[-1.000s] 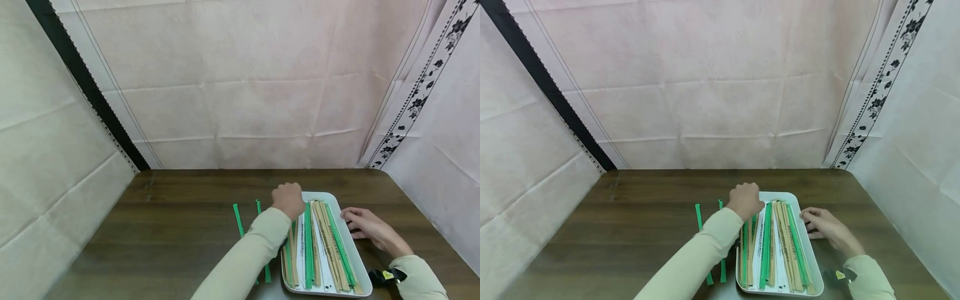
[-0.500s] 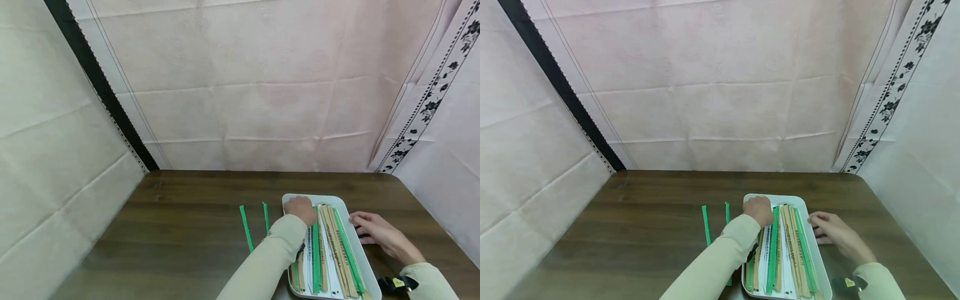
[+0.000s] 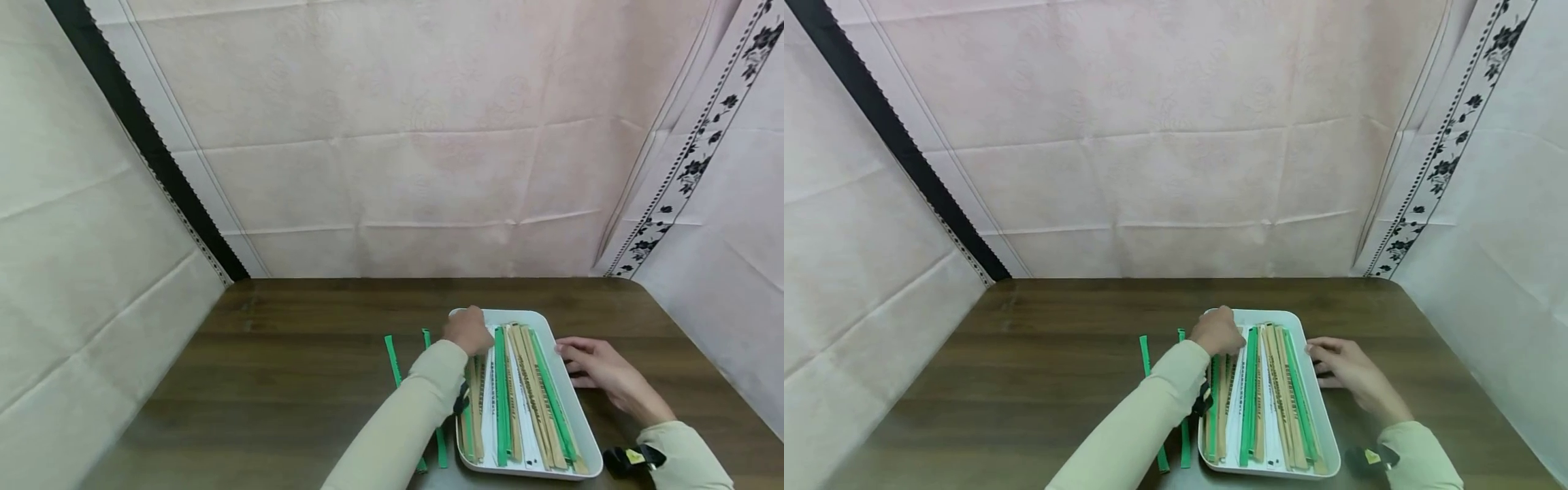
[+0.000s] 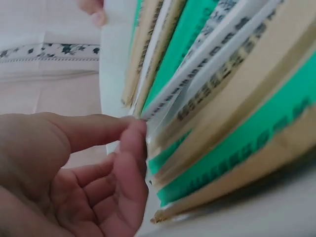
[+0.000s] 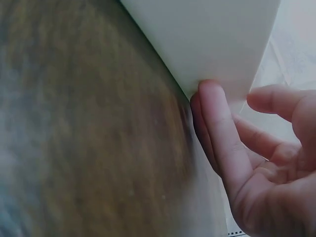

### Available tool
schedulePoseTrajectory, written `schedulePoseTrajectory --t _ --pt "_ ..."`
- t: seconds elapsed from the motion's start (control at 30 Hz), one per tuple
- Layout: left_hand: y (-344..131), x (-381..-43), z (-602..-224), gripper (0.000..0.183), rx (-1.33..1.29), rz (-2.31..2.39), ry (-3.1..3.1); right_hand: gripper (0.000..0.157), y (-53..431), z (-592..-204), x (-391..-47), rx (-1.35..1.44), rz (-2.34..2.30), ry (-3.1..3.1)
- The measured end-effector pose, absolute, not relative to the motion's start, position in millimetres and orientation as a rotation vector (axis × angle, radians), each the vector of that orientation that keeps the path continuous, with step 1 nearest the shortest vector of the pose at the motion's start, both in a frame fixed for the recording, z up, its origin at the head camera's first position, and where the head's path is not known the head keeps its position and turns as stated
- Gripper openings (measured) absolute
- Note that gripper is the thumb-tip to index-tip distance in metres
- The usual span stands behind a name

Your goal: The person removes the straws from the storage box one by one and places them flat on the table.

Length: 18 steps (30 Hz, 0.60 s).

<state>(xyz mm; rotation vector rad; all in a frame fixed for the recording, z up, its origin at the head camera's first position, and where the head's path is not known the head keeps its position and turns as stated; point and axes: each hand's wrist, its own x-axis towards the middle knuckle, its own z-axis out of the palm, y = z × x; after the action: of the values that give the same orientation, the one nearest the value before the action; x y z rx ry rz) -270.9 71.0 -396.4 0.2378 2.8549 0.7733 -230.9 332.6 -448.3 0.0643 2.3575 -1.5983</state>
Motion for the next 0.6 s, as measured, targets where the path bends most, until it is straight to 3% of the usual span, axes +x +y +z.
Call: schedulePoseTrajectory --t 0.07,0.33,0.6 --pt "65 -278 -394 0.036 0.213 0.983 2.747 0.058 331 -447 -232 0.068 -1.592 2.374" --pt "15 -299 -376 0.016 0.207 1.651 2.32 0.055 322 -442 -242 0.042 -1.589 2.404" --pt "-58 -303 -382 0.021 0.151 1.67 2.235 0.057 326 -443 -246 0.058 -1.583 2.395"
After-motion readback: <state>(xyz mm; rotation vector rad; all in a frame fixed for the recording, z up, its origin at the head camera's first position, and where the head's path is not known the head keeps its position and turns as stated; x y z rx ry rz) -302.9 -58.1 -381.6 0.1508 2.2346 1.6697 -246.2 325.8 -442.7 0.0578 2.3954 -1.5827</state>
